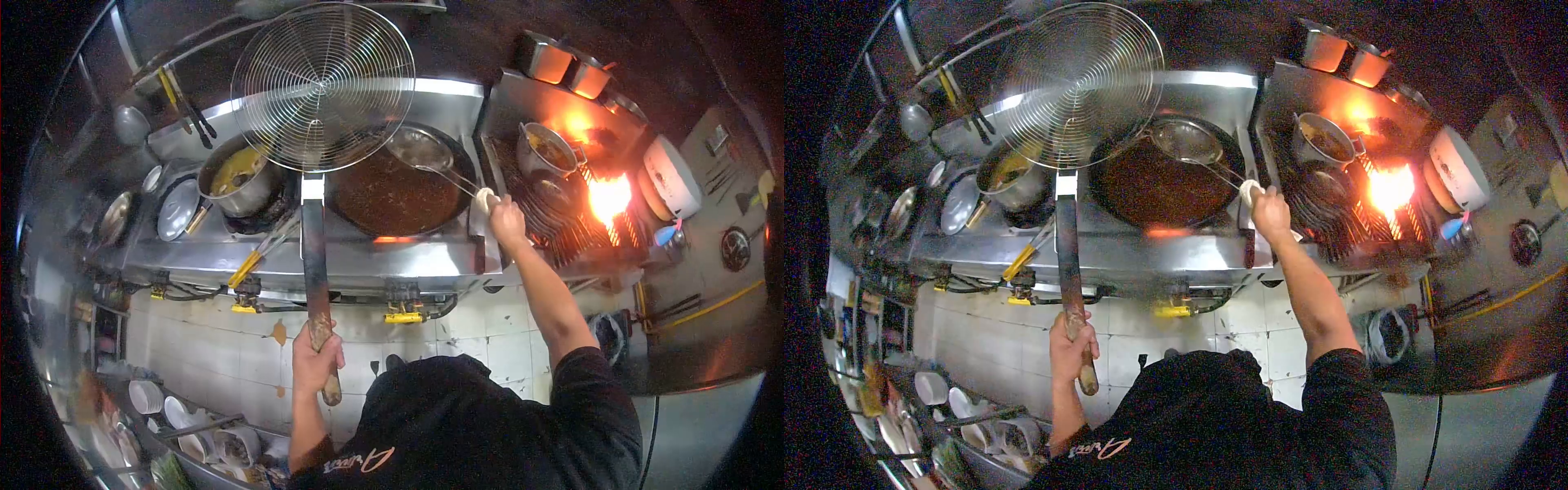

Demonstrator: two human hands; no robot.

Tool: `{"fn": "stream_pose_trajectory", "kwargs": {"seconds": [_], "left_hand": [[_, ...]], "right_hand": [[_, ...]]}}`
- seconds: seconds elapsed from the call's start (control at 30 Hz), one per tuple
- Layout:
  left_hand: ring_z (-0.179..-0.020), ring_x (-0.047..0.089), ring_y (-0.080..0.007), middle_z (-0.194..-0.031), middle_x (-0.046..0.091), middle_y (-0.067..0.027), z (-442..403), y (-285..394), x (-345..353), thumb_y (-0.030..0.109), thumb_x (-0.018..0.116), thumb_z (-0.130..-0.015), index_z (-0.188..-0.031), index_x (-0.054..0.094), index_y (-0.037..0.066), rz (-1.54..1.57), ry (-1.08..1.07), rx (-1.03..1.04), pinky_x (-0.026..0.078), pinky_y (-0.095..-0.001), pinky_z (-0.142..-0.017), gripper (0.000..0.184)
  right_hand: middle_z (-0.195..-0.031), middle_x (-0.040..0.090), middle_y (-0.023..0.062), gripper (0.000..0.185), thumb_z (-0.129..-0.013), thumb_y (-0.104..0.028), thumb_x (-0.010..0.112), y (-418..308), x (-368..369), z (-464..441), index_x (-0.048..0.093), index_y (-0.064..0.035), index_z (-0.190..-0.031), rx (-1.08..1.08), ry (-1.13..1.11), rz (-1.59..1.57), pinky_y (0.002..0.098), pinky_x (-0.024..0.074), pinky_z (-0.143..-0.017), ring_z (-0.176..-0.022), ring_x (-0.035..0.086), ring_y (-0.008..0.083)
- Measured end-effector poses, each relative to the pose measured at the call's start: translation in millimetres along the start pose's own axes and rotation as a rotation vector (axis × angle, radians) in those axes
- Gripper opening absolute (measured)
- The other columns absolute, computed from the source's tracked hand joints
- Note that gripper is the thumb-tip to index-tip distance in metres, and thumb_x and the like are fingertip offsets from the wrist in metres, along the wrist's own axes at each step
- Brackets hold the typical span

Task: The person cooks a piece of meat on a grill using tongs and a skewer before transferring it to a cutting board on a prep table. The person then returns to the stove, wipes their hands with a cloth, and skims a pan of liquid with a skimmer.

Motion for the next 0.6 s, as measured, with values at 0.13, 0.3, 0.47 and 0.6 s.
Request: {"fn": "stream_pose_trajectory", "kwargs": {"seconds": [0.13,0.3,0.47,0.6], "left_hand": [[-0.046,0.05,-0.0108,-0.06,0.052,-0.0043,-4,3,1,0.001,0.051,-0.082,-0.103,0.046,-0.003,0.005,-0.013,0.019,0.039,-0.0232,-0.044,0.022],[-0.046,0.05,-0.0121,-0.06,0.051,-0.0047,-8,7,6,0.001,0.051,-0.081,-0.105,0.045,-0.003,0.019,-0.024,0.03,0.04,-0.0241,-0.045,0.025],[-0.045,0.05,-0.0141,-0.062,0.049,-0.0056,-14,-5,14,-0.001,0.052,-0.08,-0.107,0.044,-0.004,0.108,-0.015,-0.026,0.042,-0.0259,-0.044,0.028],[-0.045,0.051,-0.0152,-0.062,0.049,-0.0059,-17,-9,20,-0.001,0.051,-0.08,-0.106,0.045,-0.004,0.102,-0.067,-0.017,0.042,-0.0264,-0.041,0.027]], "right_hand": [[-0.083,0.055,0.0215,0.018,-0.076,-0.006,0.049,-12,-37,11,0.058,-0.0082,-0.091,-0.027,-0.023,-0.092,0.0466,0.0487,-0.064,-0.073,0.059,0.0397],[-0.086,0.062,0.0211,0.026,-0.072,-0.008,0.055,-47,-51,35,0.062,-0.0061,-0.097,0.019,-0.285,-0.541,0.0429,0.0475,-0.071,-0.08,0.061,0.0347],[-0.087,0.064,0.0181,0.032,-0.071,-0.016,0.059,-98,-11,69,0.061,-0.0061,-0.102,0.142,-0.679,-0.753,0.036,0.0466,-0.071,-0.081,0.062,0.0294],[-0.084,0.064,0.0189,0.03,-0.071,-0.018,0.058,-83,36,62,0.063,-0.0088,-0.099,0.188,-0.603,-0.706,0.0393,0.0472,-0.073,-0.081,0.062,0.0325]]}}
Point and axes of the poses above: each hand's wrist, its own z-axis away from the middle knuckle, its own x-axis out of the palm, y = z × x, the point moved 8 cm from there along -z, towards the middle knuckle
